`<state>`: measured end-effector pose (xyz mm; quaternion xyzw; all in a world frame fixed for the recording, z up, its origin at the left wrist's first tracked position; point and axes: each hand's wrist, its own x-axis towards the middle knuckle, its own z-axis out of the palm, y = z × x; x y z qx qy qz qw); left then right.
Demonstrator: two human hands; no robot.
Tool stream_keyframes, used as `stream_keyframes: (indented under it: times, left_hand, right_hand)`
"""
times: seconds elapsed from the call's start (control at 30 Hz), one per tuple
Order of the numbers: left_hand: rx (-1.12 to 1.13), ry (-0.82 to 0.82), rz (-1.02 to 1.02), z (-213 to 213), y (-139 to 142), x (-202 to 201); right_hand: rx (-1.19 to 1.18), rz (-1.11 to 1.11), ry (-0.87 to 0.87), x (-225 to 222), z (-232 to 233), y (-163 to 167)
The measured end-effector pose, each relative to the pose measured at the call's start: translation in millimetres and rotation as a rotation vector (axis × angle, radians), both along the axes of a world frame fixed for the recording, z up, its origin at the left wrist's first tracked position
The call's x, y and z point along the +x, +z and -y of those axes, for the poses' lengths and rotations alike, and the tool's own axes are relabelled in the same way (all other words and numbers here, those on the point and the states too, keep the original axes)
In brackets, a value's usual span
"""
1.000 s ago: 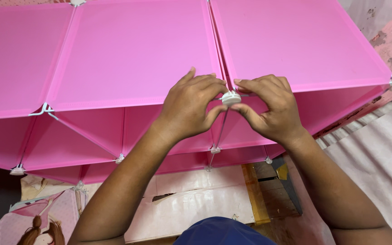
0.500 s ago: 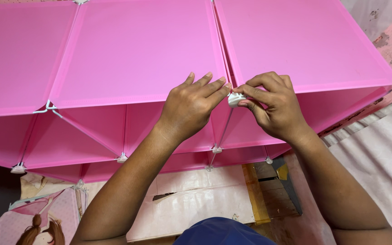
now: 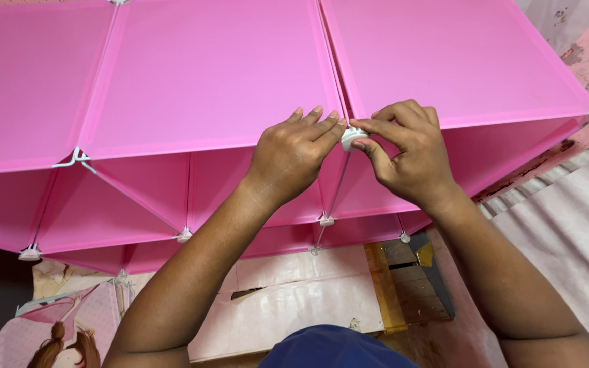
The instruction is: The person assembles a pink modular cube storage organizer, pressing white plastic corner connectors onto the wire frames of pink fabric panels and attaching panels to build the unit. They pick up panels from a stack on the floor, fit them into the frame, and press connectors to secure the joints.
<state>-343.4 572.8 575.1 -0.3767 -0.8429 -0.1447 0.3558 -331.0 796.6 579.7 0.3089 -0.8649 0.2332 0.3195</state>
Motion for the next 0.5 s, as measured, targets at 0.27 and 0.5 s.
stream_keyframes:
  times: [0.27,0.5]
  left_hand:
    - [0.116,0.003,0.111,-3,10,12]
    - [0.111,0.094,0.025,-8,7,12]
  right_hand:
    - [0.141,0.096,0.132,-4,-12,21]
    - [0.407,-0.132,0.017,-19,-23,19]
